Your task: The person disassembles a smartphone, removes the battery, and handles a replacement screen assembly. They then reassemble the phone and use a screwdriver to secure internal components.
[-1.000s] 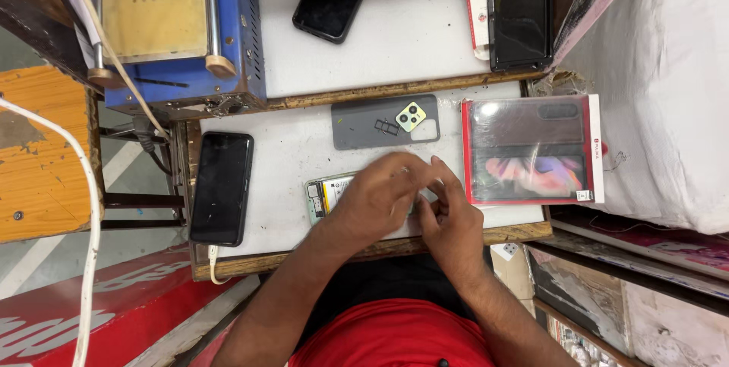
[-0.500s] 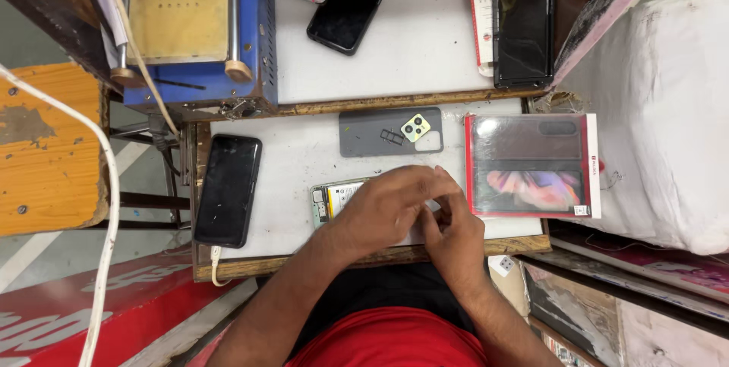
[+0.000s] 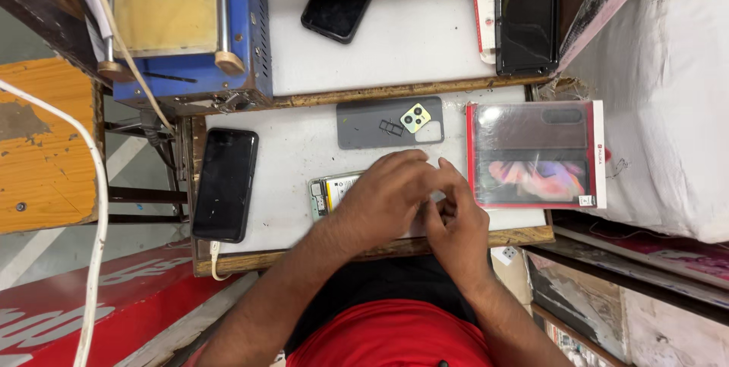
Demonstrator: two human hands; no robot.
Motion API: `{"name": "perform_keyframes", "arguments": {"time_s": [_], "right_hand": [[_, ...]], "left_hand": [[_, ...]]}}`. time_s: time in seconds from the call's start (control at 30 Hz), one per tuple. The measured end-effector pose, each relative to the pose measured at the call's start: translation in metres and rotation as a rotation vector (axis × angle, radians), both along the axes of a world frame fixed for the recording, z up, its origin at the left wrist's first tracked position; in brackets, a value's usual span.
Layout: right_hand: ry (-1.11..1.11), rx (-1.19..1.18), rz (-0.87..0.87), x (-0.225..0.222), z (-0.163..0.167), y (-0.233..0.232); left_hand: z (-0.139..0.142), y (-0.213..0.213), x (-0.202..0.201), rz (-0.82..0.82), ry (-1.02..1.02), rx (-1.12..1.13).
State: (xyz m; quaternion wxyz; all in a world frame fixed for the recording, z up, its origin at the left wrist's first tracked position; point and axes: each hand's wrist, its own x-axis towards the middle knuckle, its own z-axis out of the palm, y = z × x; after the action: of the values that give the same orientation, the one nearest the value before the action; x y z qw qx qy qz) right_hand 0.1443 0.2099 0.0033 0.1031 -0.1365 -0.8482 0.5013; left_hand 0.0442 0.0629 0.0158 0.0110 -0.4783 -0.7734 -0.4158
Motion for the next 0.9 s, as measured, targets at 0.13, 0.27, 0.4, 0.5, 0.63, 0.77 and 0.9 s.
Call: {"name": "perform_keyframes", "arguments": {"time_s": [0.13,0.27,0.4,0.5,0.63,0.77,0.9], "right_hand": [[0.051,-0.169,-0.004,0.001,-0.001,0.001],[0.075,-0.238,0.004,0.002,-0.005,0.003],[0.034,-0.254,-0.001,0.002,-0.007,0.006],[0.033,-0.272,-0.001,0.004,-0.007,0.008],[0.051,-0.295,0.005,0.004,-0.009,0.008],[0.071,-0.259,0.023,0.005,-0.009,0.010],[0.016,-0.261,0.007,0.009,-0.010,0.009]], "left_hand": [[-0.011,-0.010,-0.025,0.282,-0.057,0.255],[-0.018,-0.021,-0.045,0.463,-0.129,0.205],[-0.021,-0.018,-0.046,0.495,-0.137,0.157],[-0.024,-0.015,-0.046,0.484,-0.121,0.143],[-0.025,-0.017,-0.044,0.488,-0.165,0.137],[-0.021,-0.020,-0.037,0.469,-0.208,0.233],[-0.012,-0.025,-0.014,0.435,-0.288,0.315]]}}
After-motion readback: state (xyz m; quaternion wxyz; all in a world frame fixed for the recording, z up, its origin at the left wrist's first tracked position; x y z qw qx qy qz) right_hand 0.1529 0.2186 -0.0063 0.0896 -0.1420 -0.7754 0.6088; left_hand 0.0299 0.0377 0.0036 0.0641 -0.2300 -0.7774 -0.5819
